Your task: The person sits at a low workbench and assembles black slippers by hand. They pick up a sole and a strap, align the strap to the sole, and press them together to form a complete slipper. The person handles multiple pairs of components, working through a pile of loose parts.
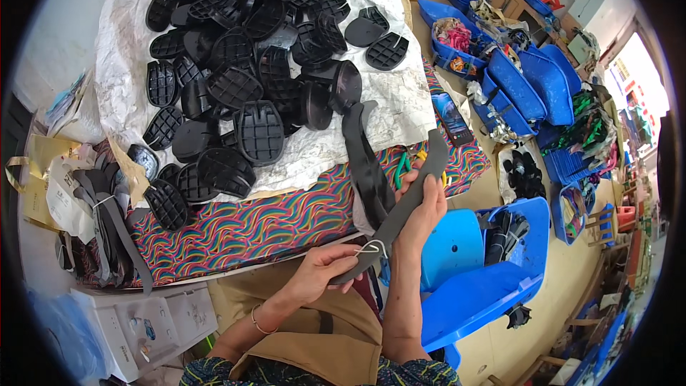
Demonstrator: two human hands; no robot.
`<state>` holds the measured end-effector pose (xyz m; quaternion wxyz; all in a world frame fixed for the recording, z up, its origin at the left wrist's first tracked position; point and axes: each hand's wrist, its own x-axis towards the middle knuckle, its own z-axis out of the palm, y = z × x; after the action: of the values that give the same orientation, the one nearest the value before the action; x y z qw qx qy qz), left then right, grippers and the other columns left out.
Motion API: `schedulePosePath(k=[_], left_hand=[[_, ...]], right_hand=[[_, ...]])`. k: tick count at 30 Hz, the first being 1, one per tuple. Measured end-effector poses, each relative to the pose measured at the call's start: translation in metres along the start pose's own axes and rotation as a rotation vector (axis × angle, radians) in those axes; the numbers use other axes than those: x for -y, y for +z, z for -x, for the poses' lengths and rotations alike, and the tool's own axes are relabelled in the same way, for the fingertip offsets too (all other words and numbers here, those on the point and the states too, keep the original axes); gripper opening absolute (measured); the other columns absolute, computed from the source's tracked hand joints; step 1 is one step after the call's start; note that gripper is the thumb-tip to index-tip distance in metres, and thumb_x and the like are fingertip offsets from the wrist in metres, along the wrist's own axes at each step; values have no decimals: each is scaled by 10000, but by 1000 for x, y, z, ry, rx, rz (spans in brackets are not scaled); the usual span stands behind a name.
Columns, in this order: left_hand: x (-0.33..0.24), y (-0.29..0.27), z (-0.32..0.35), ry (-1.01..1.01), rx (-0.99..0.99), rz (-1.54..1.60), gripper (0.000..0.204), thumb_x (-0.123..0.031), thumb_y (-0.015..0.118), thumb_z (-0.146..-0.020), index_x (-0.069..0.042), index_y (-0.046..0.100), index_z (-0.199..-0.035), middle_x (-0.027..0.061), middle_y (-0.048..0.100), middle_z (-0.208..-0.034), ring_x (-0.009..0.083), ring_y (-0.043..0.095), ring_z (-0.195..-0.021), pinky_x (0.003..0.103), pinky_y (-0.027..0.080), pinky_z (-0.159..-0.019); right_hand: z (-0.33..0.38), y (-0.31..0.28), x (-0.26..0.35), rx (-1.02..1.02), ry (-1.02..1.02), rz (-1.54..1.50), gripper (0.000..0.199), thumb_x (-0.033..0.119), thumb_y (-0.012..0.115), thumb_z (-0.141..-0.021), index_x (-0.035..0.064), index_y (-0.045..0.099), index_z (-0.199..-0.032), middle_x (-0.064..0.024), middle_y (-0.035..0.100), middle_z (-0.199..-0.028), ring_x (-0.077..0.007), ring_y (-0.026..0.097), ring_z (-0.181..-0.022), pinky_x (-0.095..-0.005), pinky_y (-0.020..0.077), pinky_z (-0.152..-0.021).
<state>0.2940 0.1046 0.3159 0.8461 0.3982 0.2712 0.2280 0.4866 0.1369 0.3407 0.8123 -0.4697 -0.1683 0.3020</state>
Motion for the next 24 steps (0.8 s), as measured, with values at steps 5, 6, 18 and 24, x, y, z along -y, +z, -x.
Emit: schedulePosePath(k=[5,6,18,24], left_hand=[[-1,-25,25,-32,39,92,286,-176,567,-997,26,649,-1182,59,682,-819,95,607,-606,204,398,-484],[2,-26,27,18,0,77,284,-183,567,-999,22,658,-1172,51,680,-803,93,610,-607,202,401,-484],[-7,-71,68,398,-6,101,524,-324,448,-1050,-5,391,-1462,102,497,-1375,162,498,-1225,312,362,-1055],[-17,-64,97,732,-106,246,346,-71,602,-955,20,590,-1289,94,487,-1415,192,507,-1248,358,373,-1094]], right_hand=[[7,16,15,49,-52,-150,315,247,499,-998,4,568,-1186,-38,598,-870,-102,534,-673,-236,409,-533],[10,22,15,81,-57,-148,313,247,497,-999,3,569,-1181,-37,594,-867,-102,531,-669,-235,408,-530],[108,126,-2,422,-217,204,299,189,463,-1027,-26,612,-1171,-33,629,-798,-67,529,-603,-205,413,-494],[124,144,-23,408,-104,236,304,201,463,-1024,-22,614,-1167,-21,627,-779,-68,534,-600,-215,417,-494]])
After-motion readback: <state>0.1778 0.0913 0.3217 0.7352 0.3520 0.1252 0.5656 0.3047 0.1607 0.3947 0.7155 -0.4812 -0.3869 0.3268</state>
